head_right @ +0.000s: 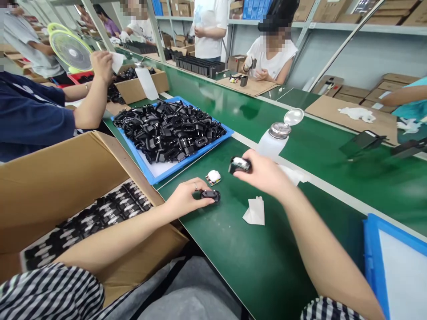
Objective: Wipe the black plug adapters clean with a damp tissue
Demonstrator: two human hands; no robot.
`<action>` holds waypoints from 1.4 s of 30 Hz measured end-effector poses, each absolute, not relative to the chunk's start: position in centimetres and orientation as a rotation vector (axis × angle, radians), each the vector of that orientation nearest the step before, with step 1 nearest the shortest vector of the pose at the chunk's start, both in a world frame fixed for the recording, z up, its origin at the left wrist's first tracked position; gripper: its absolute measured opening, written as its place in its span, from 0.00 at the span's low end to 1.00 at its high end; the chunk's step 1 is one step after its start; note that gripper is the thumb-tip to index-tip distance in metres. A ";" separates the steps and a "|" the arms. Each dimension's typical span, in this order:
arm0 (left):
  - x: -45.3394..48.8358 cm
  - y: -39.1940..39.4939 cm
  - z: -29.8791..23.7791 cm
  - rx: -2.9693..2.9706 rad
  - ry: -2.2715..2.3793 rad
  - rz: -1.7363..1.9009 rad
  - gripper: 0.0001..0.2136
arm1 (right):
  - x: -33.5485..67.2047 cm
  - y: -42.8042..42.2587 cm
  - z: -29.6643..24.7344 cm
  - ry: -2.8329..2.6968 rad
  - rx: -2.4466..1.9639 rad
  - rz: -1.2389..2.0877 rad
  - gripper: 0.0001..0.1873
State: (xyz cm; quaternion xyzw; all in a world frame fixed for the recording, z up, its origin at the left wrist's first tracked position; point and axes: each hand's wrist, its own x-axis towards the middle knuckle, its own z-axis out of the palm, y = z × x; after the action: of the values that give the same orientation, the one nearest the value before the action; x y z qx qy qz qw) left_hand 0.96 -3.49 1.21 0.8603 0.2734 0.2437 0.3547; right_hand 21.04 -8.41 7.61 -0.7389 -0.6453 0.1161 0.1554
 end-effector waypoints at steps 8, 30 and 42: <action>0.7 -3.9 1.4 2.289 0.697 0.538 0.11 | 19.0 -7.8 4.5 -2.013 -2.336 0.057 0.22; 1.0 -2.9 0.7 2.100 0.742 0.571 0.17 | 16.7 -8.8 5.0 -2.340 -1.902 0.514 0.11; 0.7 -3.2 1.3 2.073 0.766 0.550 0.15 | 16.2 -9.1 5.3 -2.343 -2.026 0.456 0.09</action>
State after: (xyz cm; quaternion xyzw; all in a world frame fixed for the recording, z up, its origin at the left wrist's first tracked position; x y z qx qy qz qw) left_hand 0.68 -3.21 1.27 0.8265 0.3055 0.2192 0.4190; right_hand 16.24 -9.14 5.31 -0.6472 -0.7482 0.1458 0.0053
